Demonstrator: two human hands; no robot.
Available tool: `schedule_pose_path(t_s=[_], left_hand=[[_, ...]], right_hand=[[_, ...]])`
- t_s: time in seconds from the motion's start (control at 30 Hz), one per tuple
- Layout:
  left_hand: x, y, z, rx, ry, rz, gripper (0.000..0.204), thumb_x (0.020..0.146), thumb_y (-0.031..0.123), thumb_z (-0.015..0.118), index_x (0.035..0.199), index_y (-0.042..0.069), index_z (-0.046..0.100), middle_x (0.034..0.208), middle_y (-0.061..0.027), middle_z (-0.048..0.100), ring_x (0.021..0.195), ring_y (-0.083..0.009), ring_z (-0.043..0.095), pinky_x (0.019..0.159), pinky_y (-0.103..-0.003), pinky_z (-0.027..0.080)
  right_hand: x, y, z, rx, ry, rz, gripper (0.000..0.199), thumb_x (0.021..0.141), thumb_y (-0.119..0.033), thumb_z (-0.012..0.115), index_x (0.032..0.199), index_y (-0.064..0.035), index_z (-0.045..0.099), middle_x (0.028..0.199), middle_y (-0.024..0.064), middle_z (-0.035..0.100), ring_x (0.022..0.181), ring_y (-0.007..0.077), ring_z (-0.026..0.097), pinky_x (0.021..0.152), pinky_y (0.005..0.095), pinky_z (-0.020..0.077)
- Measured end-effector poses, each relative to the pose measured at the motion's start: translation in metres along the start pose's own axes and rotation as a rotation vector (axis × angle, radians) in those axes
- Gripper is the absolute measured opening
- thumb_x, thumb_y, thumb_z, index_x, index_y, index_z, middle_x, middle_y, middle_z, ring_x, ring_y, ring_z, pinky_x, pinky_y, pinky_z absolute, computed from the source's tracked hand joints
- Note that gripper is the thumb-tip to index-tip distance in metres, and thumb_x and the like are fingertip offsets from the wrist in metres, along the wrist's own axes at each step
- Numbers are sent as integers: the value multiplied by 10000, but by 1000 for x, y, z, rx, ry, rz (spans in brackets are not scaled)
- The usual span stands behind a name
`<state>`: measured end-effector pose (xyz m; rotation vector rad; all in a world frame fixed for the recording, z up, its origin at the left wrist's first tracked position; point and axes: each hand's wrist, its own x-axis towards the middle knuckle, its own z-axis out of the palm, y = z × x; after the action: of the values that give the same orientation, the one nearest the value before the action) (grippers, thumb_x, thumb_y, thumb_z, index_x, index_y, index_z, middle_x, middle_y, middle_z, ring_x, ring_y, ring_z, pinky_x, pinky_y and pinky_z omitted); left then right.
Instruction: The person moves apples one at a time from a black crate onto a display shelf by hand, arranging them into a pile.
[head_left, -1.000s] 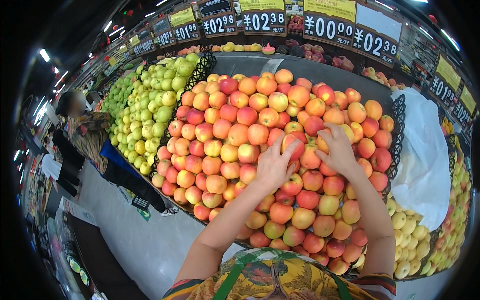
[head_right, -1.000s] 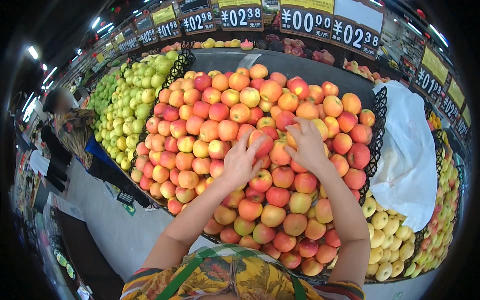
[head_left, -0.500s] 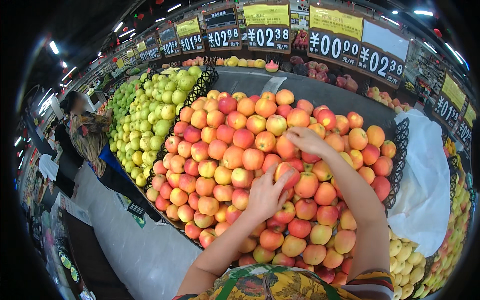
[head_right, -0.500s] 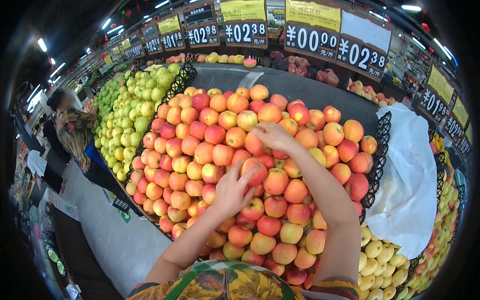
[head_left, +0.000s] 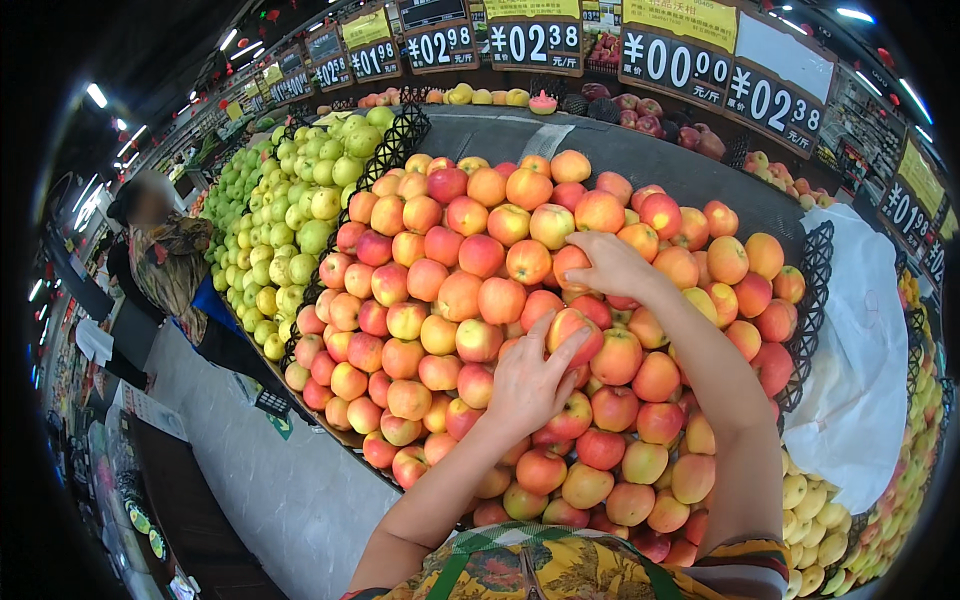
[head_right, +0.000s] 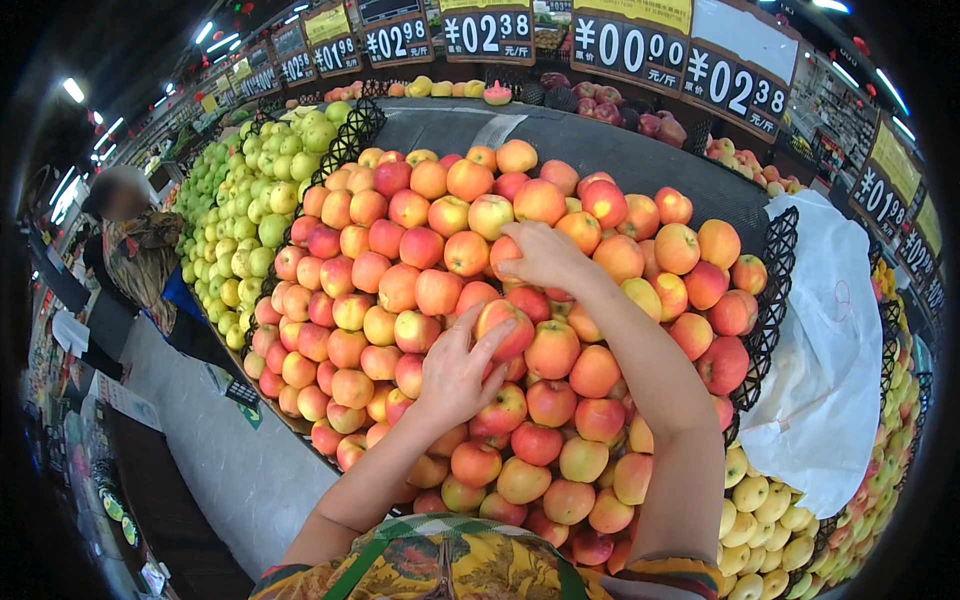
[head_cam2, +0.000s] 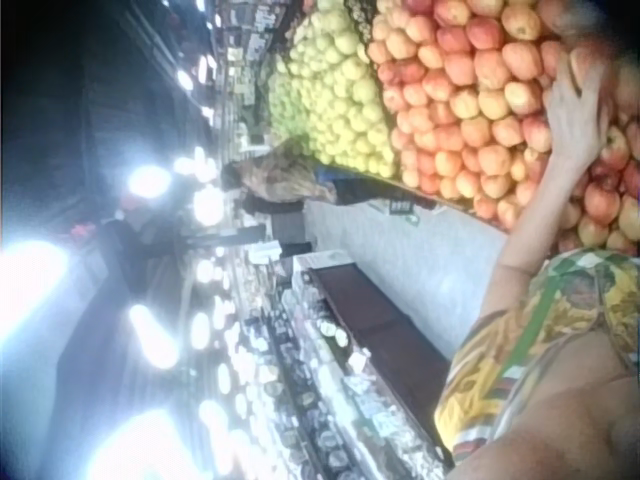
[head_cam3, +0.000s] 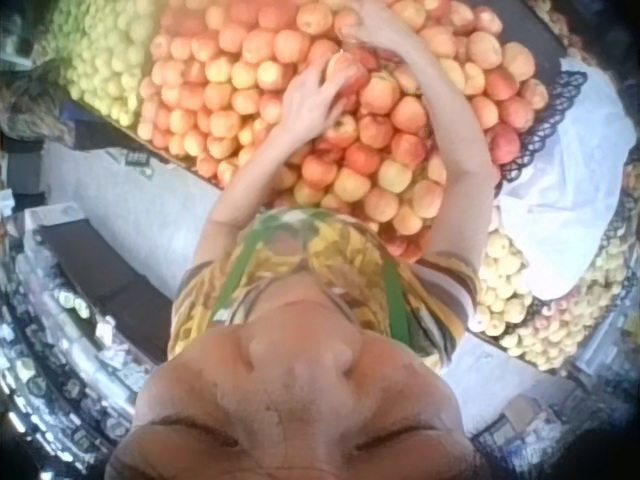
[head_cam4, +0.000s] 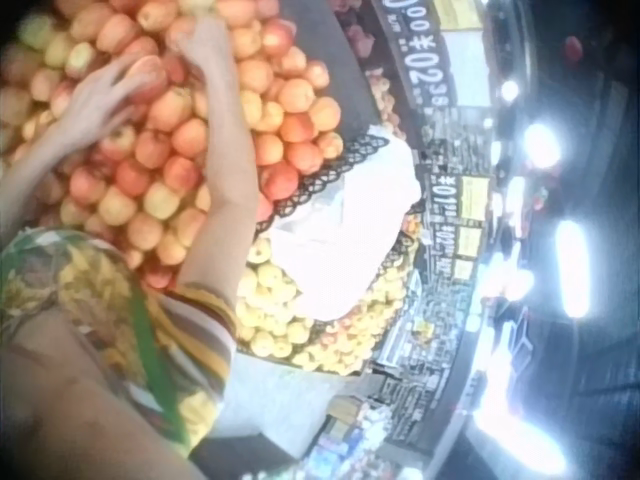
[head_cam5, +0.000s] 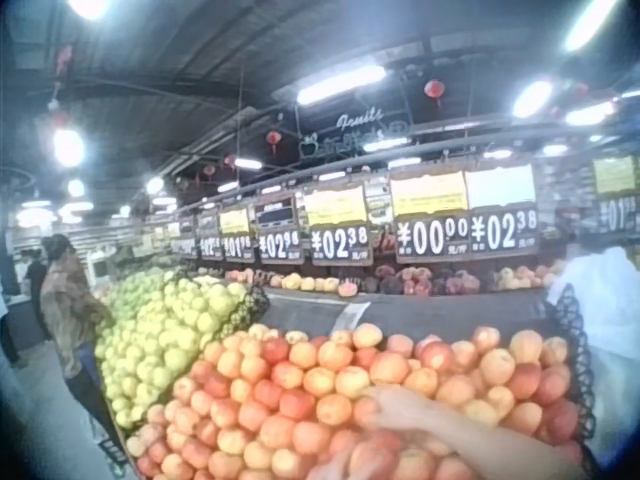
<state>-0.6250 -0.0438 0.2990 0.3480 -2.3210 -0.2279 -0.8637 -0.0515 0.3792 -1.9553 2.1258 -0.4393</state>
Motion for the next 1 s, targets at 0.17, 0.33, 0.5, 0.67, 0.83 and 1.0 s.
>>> schedule_pose_path(t_s=[0.17,0.33,0.5,0.67,0.83,1.0], left_hand=[[5,2,1,4,-19,-1,683,768,162,803,1404,183,554,1417,-279,493,1061,-432,634,863,-466,557],[-2,4,-4,13,-26,-26,693,772,174,804,1414,192,544,1400,-276,510,1030,-418,641,843,-469,559],[6,2,1,-15,1,33,690,781,172,795,1421,193,537,1398,-289,505,1023,-419,635,838,-467,557],[2,0,-3,-9,-13,13,687,783,167,790,1423,184,542,1399,-288,504,1021,-426,629,850,-468,553],[4,-2,-4,-58,-6,19,688,787,168,787,1430,177,542,1397,-290,507,1018,-427,634,852,-467,556],[-1,-2,-2,-56,23,-30,678,788,174,788,1424,169,552,1390,-278,518,1009,-417,639,845,-462,559]], right_hand=[[-2,17,-1,46,-41,-149,652,902,-260,683,1453,13,466,1426,255,531,1330,395,515,1123,451,411],[-8,-9,-2,-49,77,-16,601,921,-322,682,1408,-15,511,1364,228,555,1211,398,584,1005,480,491],[16,39,-15,-219,708,-16,504,853,-356,740,1250,-66,630,1268,177,625,1136,373,612,971,490,497],[25,29,-16,-334,429,137,598,741,-277,809,1267,-104,582,1245,165,593,1200,371,564,971,495,480],[13,23,-19,-230,472,134,648,683,-204,809,1271,-98,559,1239,179,559,1176,398,554,956,503,489],[20,25,-9,-176,520,145,633,682,-177,812,1268,-111,582,1225,144,554,1197,369,531,972,487,484]])
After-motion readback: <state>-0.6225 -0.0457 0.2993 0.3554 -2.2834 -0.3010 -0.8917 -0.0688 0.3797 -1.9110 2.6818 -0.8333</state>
